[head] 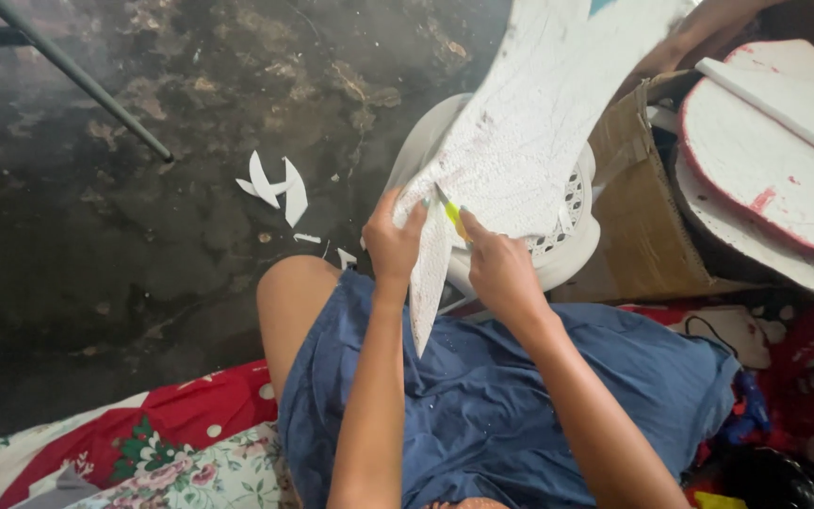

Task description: Trimming and refining the edges of a foam board cutout using a utility knife while sitting on the floor.

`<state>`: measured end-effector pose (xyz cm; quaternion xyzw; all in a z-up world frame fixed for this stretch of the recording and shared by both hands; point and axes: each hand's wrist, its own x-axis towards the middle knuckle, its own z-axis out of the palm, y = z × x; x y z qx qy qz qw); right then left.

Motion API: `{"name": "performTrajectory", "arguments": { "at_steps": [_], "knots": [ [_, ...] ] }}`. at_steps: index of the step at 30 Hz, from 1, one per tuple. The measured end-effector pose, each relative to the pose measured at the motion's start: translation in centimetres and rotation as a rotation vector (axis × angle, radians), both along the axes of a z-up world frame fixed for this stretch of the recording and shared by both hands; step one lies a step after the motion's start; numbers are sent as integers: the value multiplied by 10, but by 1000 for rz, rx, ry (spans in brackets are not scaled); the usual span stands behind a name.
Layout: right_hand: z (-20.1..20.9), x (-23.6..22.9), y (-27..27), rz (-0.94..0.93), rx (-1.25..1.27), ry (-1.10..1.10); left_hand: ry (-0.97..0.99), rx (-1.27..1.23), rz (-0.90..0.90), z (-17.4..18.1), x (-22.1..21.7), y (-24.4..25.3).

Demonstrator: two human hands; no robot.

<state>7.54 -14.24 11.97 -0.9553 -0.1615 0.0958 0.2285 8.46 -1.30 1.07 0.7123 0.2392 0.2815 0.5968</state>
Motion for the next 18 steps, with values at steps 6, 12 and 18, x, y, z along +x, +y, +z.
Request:
{"name": "performTrajectory", "arguments": {
  "at_steps": [6,12,18],
  "knots": [
    [9,-9,-8,8,-3,-20,-26,24,-30,5,3,7],
    [-13,3,-2,24,-19,-43,-55,80,-86,16,-5,9],
    [-10,-6,-10,36,-27,-45,-77,20,7,-3,6,8]
  ]
}}
